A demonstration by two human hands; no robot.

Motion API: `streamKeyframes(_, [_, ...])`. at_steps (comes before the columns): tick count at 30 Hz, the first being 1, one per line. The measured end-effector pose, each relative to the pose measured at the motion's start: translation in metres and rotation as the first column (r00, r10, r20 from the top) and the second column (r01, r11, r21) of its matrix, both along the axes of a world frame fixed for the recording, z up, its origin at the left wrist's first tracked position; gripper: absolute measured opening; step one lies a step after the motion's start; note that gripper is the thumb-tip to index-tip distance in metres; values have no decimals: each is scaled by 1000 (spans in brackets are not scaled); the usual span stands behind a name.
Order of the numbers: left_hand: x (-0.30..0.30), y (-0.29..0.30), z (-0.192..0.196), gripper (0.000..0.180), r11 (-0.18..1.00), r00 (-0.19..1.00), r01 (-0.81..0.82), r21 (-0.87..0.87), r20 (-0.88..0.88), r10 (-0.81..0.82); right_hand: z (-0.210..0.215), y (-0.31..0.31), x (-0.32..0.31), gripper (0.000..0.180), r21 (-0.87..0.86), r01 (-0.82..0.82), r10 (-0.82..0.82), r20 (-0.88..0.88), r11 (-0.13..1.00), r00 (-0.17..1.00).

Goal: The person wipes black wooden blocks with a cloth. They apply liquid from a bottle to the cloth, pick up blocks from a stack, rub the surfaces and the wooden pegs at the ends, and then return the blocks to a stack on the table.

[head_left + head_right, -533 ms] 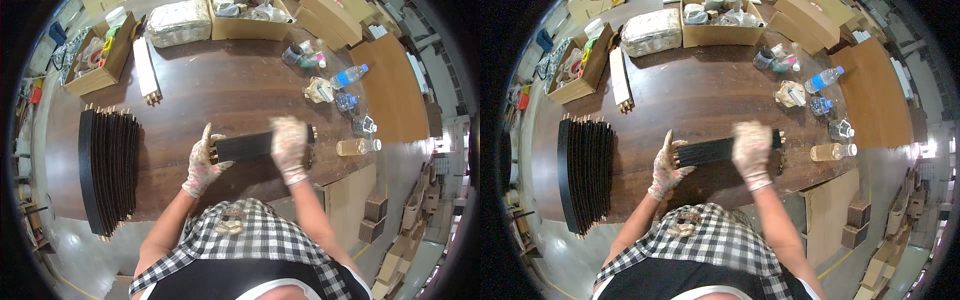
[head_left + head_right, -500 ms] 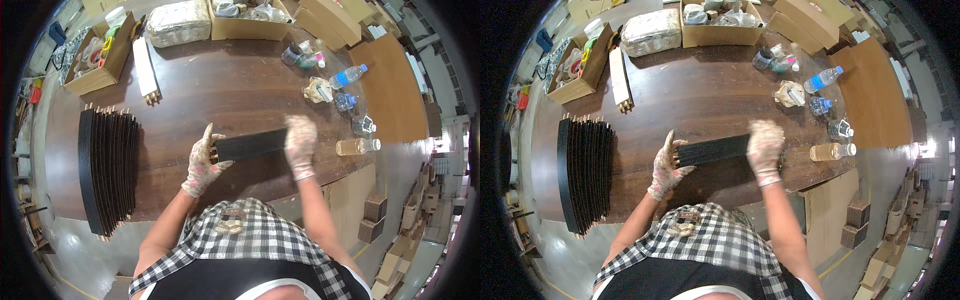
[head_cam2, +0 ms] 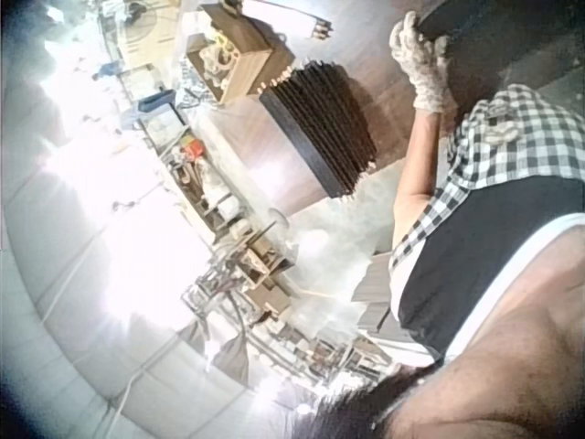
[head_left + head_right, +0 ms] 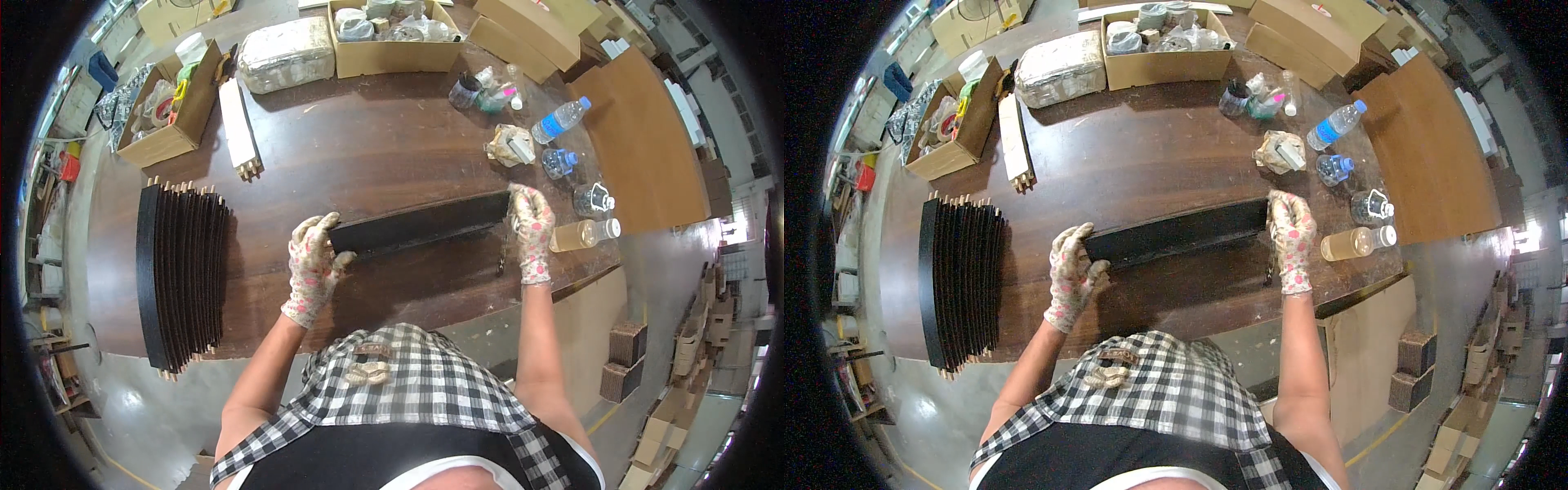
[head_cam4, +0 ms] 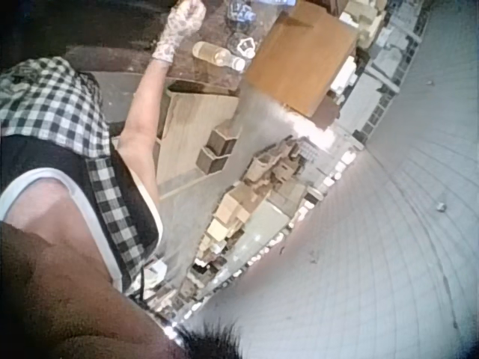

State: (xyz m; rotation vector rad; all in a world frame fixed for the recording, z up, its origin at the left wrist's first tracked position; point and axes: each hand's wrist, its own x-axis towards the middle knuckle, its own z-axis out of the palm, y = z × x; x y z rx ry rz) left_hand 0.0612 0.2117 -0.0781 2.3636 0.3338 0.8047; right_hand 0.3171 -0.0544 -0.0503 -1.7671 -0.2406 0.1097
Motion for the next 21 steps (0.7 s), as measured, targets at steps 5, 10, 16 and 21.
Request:
streamKeyframes(5, [8,-3,-17,55,970,993,30,-241,121,-1,-2,-4,-9,19,99,-6,17,-107,995,994])
streamKeyframes(10, [12,-4,-24,33,963,994,65,-263,104,-38,-2,1,-9,17,179,52,-129,453,982,882])
streamKeyframes(16, [18,-2,-24,29,968,986,155,-198,98,-138,-3,84,-71,15,-519,161,430,816,840,387])
streamKeyframes(21, [14,-16,-35,26,665,973,177,-726,231,-7,4,161,-165,29,-566,-260,619,652,782,438])
